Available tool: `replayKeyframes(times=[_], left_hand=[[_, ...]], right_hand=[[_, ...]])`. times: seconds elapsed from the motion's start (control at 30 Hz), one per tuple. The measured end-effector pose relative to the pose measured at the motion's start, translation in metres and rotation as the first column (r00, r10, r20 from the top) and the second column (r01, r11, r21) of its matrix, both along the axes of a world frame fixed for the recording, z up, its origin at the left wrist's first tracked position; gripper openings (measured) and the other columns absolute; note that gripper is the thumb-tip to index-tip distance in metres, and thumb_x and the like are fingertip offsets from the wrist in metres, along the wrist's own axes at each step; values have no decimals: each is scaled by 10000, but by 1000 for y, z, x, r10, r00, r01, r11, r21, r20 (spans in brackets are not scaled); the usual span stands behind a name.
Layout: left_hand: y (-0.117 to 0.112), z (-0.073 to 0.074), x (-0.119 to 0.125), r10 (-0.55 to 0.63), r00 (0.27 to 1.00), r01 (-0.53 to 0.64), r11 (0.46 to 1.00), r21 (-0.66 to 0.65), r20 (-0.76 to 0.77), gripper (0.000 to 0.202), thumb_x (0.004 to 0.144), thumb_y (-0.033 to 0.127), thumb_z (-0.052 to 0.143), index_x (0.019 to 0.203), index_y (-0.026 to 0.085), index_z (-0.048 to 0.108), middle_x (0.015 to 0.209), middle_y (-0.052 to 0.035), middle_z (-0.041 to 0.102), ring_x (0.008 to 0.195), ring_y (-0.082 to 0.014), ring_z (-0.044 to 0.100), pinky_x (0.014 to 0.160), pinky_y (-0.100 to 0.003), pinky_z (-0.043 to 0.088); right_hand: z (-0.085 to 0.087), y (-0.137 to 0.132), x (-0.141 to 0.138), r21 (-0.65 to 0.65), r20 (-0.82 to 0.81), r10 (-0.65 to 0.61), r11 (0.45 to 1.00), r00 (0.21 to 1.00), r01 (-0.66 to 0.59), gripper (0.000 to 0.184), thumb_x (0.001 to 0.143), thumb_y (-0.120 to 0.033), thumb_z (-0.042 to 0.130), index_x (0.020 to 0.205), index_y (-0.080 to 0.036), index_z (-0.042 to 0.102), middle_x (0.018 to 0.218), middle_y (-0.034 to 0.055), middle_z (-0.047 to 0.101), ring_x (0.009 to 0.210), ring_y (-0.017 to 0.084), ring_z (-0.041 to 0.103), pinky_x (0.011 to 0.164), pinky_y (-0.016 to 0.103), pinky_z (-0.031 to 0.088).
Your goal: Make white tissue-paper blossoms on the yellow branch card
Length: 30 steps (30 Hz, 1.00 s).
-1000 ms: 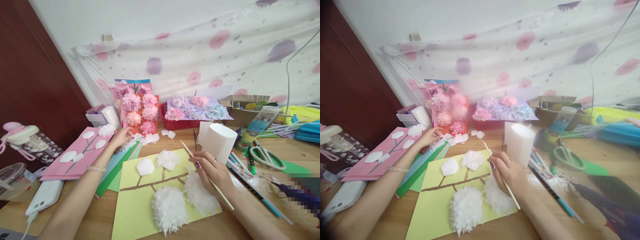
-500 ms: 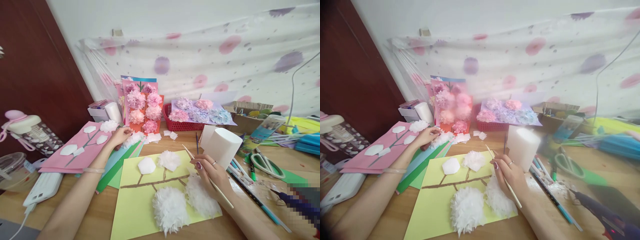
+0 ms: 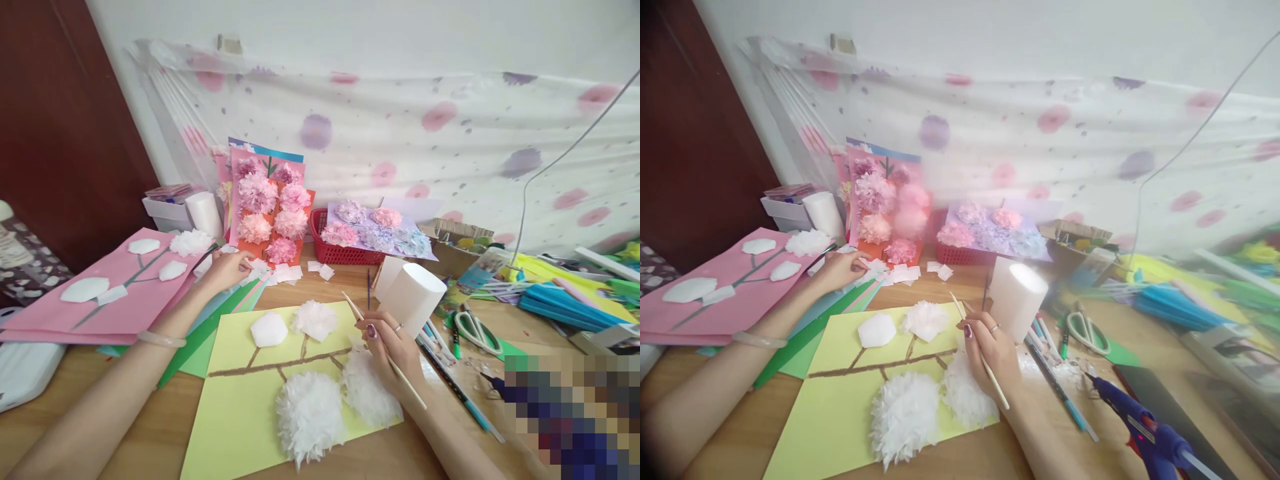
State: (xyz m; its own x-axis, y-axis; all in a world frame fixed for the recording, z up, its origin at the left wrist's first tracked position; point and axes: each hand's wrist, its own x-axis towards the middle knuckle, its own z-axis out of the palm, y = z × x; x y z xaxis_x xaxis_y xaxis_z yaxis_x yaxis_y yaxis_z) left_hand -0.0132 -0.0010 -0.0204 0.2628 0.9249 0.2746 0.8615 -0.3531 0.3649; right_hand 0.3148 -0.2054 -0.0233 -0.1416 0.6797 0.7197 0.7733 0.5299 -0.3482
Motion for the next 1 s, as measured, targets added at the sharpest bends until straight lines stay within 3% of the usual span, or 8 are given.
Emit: replayKeyframes(times=[0.2,0.33,0.43,0.57,0.63,0.73,0.87,1.0], left_hand=[[0,8,-2,-14,926,49,995,-84,378,401,633,231,607,1030,181,590,845,-47,739,866,-238,694,793,-340,513],[-9,17,13,-88,836,209,964,-167,542,325,618,227,655,932,161,598,815,-45,720,814,-214,693,758,-335,538],[-21,26,30,-217,789,409,883,-228,575,360,612,231,700,953,150,620,822,-45,715,778,-198,687,740,-331,540],[-46,38,54,-371,692,624,738,-255,619,327,648,222,707,963,155,648,938,-59,718,883,-178,669,823,-305,510],[-60,43,65,-435,642,709,649,-275,632,283,690,211,669,969,167,660,966,-50,717,892,-167,664,801,-279,505],[-79,46,77,-510,631,763,545,-348,585,156,728,173,594,844,165,697,878,-34,721,819,-149,659,726,-242,495],[-91,43,88,-550,662,746,550,-375,509,227,697,98,564,851,180,708,817,-8,716,750,-126,643,683,-222,485],[-92,38,91,-504,636,762,527,-375,584,272,680,94,613,932,172,680,857,-29,712,770,-133,654,691,-238,509]], right_hand=[[-3,0,-2,-49,-33,-1,999,999,0,270,950,-212,376,932,-203,645,906,72,645,709,152,626,579,252,492],[-1,-1,-4,-91,-54,6,996,999,-11,275,961,-236,368,939,-205,641,937,71,657,704,145,643,593,252,506],[1,-1,-6,-176,-117,-29,984,993,7,300,973,-286,348,960,-204,637,924,61,675,640,131,644,573,248,506],[-2,-1,-10,-286,-208,-122,956,971,59,354,969,-389,348,1010,-205,648,766,32,678,581,140,624,558,265,492],[-5,0,-9,-323,-276,-143,945,950,48,387,960,-436,359,981,-199,664,700,27,666,594,153,620,556,272,483],[-9,1,-9,-321,-486,-124,946,865,-45,477,949,-497,353,851,-183,699,664,45,673,577,161,612,527,280,470],[-11,3,-9,-289,-694,-81,941,715,-174,570,919,-559,378,656,-166,695,603,73,680,496,159,593,469,283,458],[-10,7,-11,-360,-689,-131,915,713,-180,573,891,-604,408,678,-161,702,599,72,685,478,158,589,454,277,455]])
